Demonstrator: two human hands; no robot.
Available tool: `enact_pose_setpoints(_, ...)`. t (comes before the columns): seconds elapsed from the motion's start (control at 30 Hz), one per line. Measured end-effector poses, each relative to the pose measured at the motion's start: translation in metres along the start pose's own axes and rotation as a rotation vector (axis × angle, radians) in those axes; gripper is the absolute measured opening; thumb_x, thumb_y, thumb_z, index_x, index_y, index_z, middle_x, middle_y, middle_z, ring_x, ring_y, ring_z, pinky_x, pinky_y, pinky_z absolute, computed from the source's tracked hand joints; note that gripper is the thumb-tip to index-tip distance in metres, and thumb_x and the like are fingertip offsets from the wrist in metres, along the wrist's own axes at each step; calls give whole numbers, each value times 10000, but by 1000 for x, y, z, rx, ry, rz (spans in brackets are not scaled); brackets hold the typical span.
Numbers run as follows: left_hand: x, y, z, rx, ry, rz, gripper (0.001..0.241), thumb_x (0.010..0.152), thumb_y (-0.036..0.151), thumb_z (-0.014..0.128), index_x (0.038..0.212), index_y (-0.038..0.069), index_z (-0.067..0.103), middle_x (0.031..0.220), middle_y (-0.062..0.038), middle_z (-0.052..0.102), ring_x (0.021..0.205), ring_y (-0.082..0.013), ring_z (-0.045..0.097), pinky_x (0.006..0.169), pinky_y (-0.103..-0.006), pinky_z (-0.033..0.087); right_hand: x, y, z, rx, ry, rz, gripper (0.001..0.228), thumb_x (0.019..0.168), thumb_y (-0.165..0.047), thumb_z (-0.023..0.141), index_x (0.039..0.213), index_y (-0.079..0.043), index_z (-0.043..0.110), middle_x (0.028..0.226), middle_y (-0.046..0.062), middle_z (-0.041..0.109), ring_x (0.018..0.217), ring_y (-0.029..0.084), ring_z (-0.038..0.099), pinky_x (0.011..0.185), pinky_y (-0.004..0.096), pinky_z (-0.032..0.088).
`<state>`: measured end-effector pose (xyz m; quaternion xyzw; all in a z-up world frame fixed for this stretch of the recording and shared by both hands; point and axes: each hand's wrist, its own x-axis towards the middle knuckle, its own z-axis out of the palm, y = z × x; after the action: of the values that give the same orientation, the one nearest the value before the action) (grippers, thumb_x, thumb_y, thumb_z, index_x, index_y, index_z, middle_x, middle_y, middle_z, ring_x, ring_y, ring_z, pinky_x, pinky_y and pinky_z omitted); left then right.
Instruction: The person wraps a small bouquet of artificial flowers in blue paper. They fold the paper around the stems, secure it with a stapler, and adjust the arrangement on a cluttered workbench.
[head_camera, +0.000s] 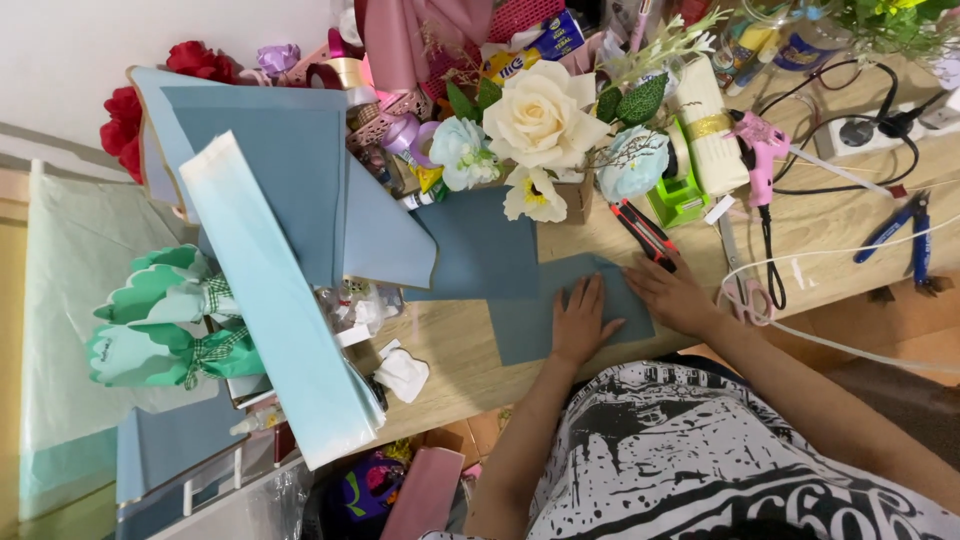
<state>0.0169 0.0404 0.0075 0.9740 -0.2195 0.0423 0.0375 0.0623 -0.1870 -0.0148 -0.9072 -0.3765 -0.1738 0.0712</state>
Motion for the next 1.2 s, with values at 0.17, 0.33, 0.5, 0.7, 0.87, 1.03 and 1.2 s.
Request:
enact_pose_setpoints(0.17, 1, -5, 11, -6, -16, 9, 726, 966, 599, 493, 1473, 80, 482, 1571, -76, 417, 1423, -237, 428, 1140, -552, 381, 4, 0, -11, -3, 81, -32, 404, 872, -184, 574, 1268, -166, 652, 1397, 2, 599, 1312, 252, 543, 1054, 598, 411)
enact_pose_setpoints(0.33, -2, -11, 21, 21, -27, 43, 699, 960, 575, 534, 1477, 107, 480, 1566, -67, 424, 1430, -229, 423, 1157, -547, 374, 3, 2, -13, -31, 74, -8, 411, 849, -209, 621, 1258, -205, 658, 1324, 27, 611, 1299, 249, 551, 1033, 555, 410)
enact_pose_setpoints(0.5, -3, -11, 19, 29, -4, 55, 702, 964, 584, 525, 1495, 130, 459, 1575, -62, 416, 1435, -223, 414, 1154, -538, 368, 3, 3, -13, -15, 78, 22, 319, 895, -187, 602, 1207, -202, 668, 1330, 33, 609, 1292, 229, 558, 1068, 570, 371)
enact_pose_setpoints(0.7, -4, -9, 11, -18, -52, 53, 647, 985, 536, 529, 1484, 126, 479, 1597, -55, 398, 1443, -236, 401, 1158, -555, 363, 8, 1, -27, -26, 54, 37, 288, 899, -206, 605, 1177, -217, 681, 1326, -4, 619, 1288, 194, 560, 1061, 554, 370)
enact_pose_setpoints(0.87, -4, -7, -1, -31, -42, 53, 689, 978, 580, 508, 1487, 116, 473, 1582, -60, 411, 1439, -248, 402, 1158, -553, 361, 9, -4, -10, 58, 61, 129, 332, 874, -208, 628, 1202, -218, 682, 1278, -23, 633, 1226, 177, 588, 1027, 512, 410)
enact_pose_setpoints(1.03, -3, -3, -2, -85, 38, 24, 672, 1005, 568, 488, 1483, 95, 480, 1571, -66, 417, 1431, -259, 404, 1142, -562, 362, 64, -10, -58, 479, 67, 434, 339, 926, -157, 633, 1260, -180, 687, 1156, 19, 678, 1064, 244, 688, 876, 419, 554)
enact_pose_setpoints(1.2, 2, -4, 2, -85, 75, -31, 562, 1039, 459, 498, 1454, 81, 514, 1532, -78, 466, 1397, -270, 438, 1112, -547, 385, 74, 49, -58, 564, 297, 968, 313, 902, -31, 627, 1208, -24, 694, 1021, 189, 614, 867, 390, 685, 640, 406, 579)
